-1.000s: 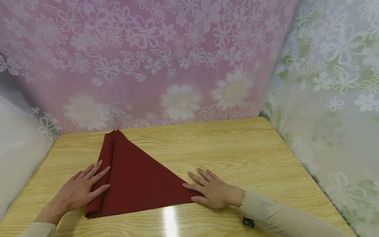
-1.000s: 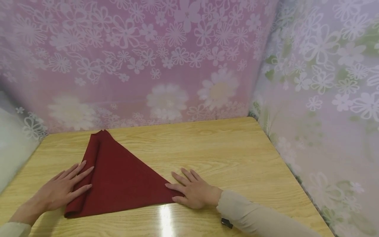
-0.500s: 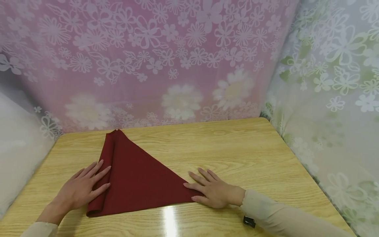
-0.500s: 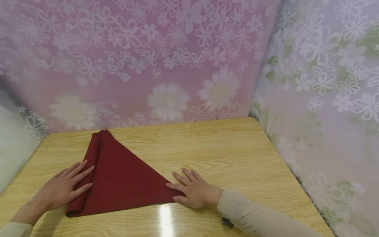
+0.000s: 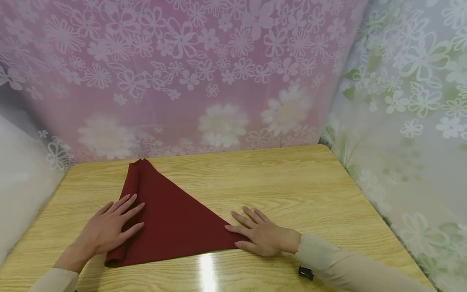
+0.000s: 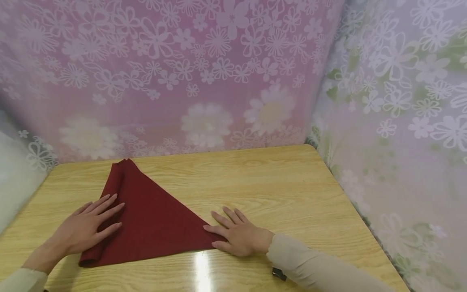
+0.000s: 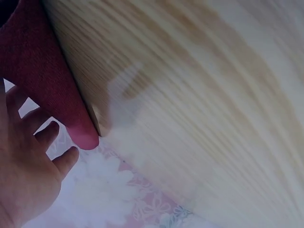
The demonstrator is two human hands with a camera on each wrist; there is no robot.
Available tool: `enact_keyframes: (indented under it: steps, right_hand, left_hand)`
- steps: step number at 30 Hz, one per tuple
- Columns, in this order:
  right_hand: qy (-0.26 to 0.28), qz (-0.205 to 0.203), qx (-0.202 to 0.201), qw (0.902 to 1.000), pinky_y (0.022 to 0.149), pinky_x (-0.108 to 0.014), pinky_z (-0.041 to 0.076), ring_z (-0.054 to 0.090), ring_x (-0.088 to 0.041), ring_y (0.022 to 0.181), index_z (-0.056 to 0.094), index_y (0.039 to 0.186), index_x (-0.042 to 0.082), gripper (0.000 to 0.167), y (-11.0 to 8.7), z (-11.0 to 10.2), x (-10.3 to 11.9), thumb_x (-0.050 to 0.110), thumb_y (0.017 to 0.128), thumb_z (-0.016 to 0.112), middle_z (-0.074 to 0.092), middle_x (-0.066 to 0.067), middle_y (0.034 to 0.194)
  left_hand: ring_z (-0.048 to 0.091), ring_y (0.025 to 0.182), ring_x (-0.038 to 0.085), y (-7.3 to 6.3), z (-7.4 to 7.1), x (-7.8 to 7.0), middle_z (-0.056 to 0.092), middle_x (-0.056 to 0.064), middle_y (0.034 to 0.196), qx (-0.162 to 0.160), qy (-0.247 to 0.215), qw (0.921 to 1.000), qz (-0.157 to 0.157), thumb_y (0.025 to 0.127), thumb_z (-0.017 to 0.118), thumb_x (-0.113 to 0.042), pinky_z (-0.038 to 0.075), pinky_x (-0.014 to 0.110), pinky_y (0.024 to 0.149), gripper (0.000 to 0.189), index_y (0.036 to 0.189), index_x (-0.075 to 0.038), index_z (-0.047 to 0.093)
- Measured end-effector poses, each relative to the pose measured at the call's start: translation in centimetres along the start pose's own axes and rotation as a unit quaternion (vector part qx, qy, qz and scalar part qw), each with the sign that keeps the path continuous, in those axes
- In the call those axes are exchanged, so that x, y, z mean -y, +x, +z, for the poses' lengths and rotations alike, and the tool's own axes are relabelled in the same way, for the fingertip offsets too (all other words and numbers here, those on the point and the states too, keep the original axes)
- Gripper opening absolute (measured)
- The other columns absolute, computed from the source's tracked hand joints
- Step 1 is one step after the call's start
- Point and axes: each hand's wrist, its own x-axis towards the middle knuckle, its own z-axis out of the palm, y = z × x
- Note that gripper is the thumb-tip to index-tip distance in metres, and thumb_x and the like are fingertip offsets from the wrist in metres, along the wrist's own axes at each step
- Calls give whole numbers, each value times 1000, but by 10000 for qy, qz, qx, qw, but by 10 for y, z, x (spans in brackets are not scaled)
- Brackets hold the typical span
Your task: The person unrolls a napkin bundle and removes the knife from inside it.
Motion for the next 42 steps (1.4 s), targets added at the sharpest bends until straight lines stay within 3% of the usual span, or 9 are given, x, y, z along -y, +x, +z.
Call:
enact_keyframes:
  steps: [7, 19, 36, 42]
  right_hand:
    - [9, -43, -27, 10000, 112, -58, 9, 0, -36, 144, 25, 153, 31, 52, -1, 0, 2, 48, 104, 26, 7, -5, 160]
    - [-19, 25, 1, 10000, 112, -56, 8, -2, -34, 144, 23, 153, 33, 52, -1, -2, 1, 49, 103, 24, 6, -4, 160]
    - [-78, -14, -120, 9999, 112, -58, 8, -1, -35, 144, 23, 153, 33, 53, 1, 5, -1, 50, 103, 25, 6, -4, 160]
    - [-9, -13, -101, 9999, 112, -58, 8, -1, -35, 144, 25, 153, 32, 52, -1, 3, 0, 49, 103, 27, 6, -5, 160]
  left_hand:
    - [29, 138, 31, 0, 4, -1, 39, 14, 148, 289, 10, 9995, 136, 96, 53, -44, 28, 55, 104, 51, 139, -14, 54]
    - [26, 138, 32, -5, 5, 10, 38, 15, 148, 394, -47, 9991, 169, 92, 62, -31, 29, 54, 104, 49, 135, -7, 57]
    - [37, 132, 32, -10, -1, 18, 45, 15, 142, 97, 193, 9997, 104, 87, 63, -29, 33, 53, 99, 41, 122, -8, 67]
    - [39, 129, 32, -14, -1, 22, 46, 15, 141, -173, 158, 9996, 159, 86, 65, -27, 34, 51, 97, 39, 121, -9, 67]
